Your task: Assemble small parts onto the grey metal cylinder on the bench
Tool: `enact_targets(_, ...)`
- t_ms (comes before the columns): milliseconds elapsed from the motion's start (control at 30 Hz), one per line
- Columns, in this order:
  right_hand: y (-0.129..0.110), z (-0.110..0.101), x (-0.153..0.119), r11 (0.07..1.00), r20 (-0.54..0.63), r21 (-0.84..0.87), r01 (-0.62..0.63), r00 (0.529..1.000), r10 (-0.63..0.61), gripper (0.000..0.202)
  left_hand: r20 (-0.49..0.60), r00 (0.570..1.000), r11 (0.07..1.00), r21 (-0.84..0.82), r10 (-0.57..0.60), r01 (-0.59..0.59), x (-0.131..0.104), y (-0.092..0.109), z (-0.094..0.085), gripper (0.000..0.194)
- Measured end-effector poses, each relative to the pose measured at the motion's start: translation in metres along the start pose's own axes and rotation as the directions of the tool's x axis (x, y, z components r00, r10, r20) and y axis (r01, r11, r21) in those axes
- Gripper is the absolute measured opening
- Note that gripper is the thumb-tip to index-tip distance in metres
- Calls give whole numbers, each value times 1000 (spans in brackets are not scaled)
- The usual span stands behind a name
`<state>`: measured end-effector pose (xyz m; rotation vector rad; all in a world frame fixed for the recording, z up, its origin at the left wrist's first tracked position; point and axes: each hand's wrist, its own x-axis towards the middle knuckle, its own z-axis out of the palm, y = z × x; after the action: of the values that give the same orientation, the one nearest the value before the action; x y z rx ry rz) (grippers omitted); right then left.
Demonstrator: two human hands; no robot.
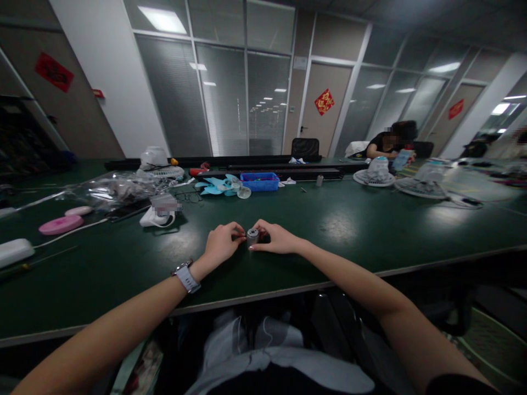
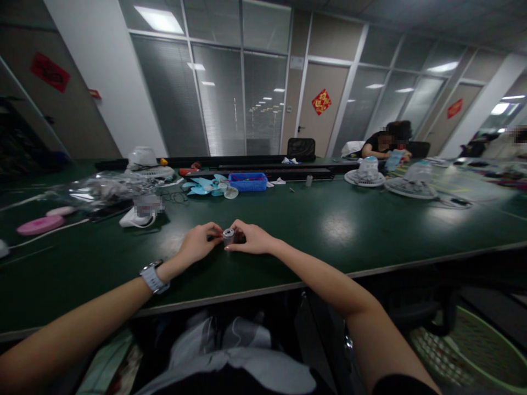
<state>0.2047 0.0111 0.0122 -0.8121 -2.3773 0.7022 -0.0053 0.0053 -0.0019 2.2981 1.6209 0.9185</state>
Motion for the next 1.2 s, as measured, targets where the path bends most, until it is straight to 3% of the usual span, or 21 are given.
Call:
enact_targets(100,0,0,0,1000,-6,-8,-1,1000,1,44,-106,993,998,-44,43,-48,-1,5,-3,9)
enact_targets(200,-1,0,0,1000,-5,-9,2,1000,-2,43,-275,956,970,-185,103,-158,-1,15,-6,10)
enact_targets(267,0,0,0,1000,-7,-17,12,1000,-12,43,-306,940,934,-271,148,-235,-2,22,-7,12)
enact_targets(433,2,0,1,999,-10,-32,10,1000,-10,46,-232,950,871,-397,209,-288,-4,32,-6,14)
enact_targets(800,0,-1,0,999,-3,-48,-3,1000,3,46,-212,964,843,-479,158,-243,-5,34,-8,16)
enact_targets(933,0,-1,0,999,-9,-50,-7,1000,6,44,-157,973,862,-456,167,-222,-6,35,-11,18)
enact_targets(1200,-1,0,1,998,-27,-66,-23,999,21,43,-146,958,914,-294,245,-279,-7,33,-13,12)
